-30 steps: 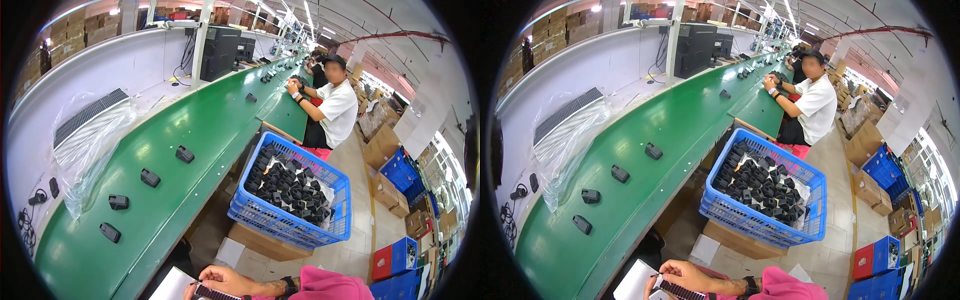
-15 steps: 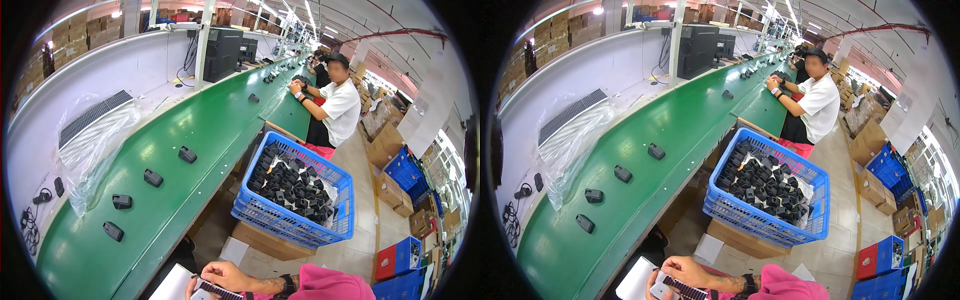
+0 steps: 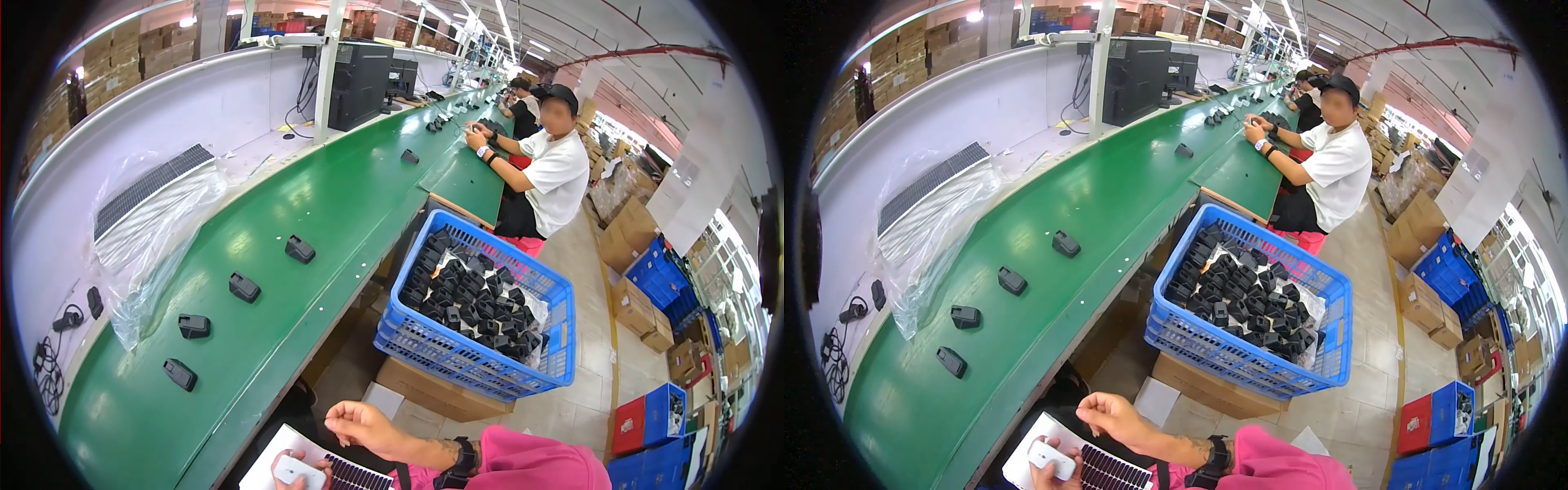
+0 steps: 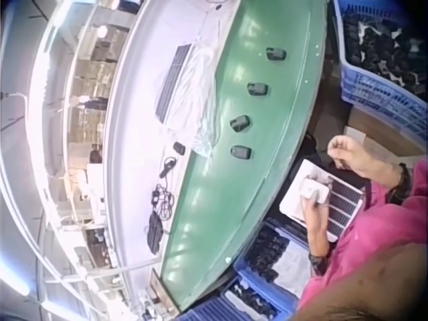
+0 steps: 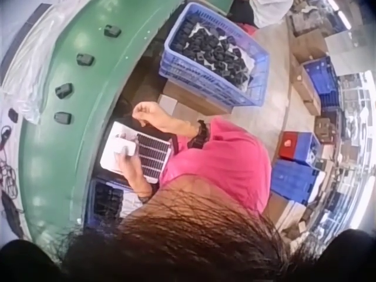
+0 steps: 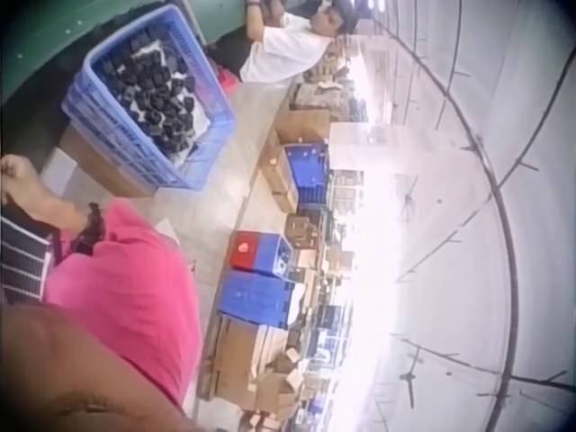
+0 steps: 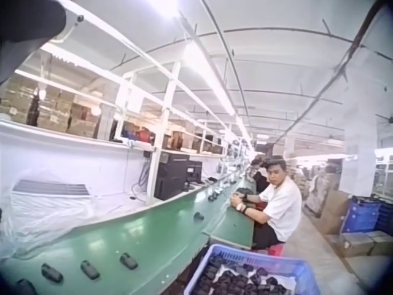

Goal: The person peels a sticker from a sheet, applies it to the bottom of a computer mouse, and then places a plastic charger base from a bin onto the conveyor belt.

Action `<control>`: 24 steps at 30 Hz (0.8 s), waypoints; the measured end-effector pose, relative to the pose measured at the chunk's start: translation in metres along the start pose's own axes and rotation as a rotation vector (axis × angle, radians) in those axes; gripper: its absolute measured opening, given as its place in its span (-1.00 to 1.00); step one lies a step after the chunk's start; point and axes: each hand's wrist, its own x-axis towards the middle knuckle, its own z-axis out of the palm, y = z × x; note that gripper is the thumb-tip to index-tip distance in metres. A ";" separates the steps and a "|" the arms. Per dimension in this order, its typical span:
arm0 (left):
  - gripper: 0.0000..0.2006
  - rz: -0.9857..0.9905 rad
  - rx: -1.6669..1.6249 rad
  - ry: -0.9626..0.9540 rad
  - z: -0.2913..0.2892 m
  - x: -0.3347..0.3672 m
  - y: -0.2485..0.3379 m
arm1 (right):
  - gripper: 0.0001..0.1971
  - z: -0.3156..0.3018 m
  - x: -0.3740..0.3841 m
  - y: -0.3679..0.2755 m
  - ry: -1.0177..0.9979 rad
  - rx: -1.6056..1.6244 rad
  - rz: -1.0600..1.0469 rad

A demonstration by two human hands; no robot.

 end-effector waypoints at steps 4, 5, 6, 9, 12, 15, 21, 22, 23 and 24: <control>-0.43 -0.002 0.073 -0.092 -0.007 -0.004 -0.011 | -0.88 0.001 -0.005 0.005 -0.071 -0.105 -0.053; -0.43 -0.002 0.083 -0.144 -0.006 -0.007 -0.012 | -0.88 0.002 -0.008 0.005 -0.065 -0.104 -0.050; -0.44 0.018 0.060 -0.131 0.002 -0.010 -0.011 | -0.88 0.006 -0.009 0.004 -0.093 -0.088 -0.034; -0.47 0.033 0.211 -0.063 0.002 -0.019 -0.004 | -0.88 0.016 -0.010 0.000 -0.156 -0.094 0.040; -0.46 0.045 0.314 -0.007 -0.005 -0.018 -0.005 | -0.88 0.026 -0.018 -0.009 -0.203 -0.187 -0.010; -0.48 0.099 0.348 -0.120 -0.007 -0.019 -0.005 | -0.90 0.042 -0.035 -0.037 -0.161 -0.237 0.044; -0.52 0.032 0.382 -0.169 0.015 -0.039 0.015 | -0.94 0.069 -0.046 -0.056 -0.264 -0.323 0.106; -0.51 -0.002 0.334 -0.171 0.017 -0.041 0.018 | -0.94 0.070 -0.047 -0.057 -0.273 -0.319 0.125; -0.51 -0.006 0.330 -0.155 0.016 -0.041 0.018 | -0.94 0.070 -0.047 -0.059 -0.294 -0.387 0.100; -0.50 -0.011 0.373 -0.173 0.013 -0.042 0.017 | -0.94 0.070 -0.048 -0.059 -0.314 -0.453 0.071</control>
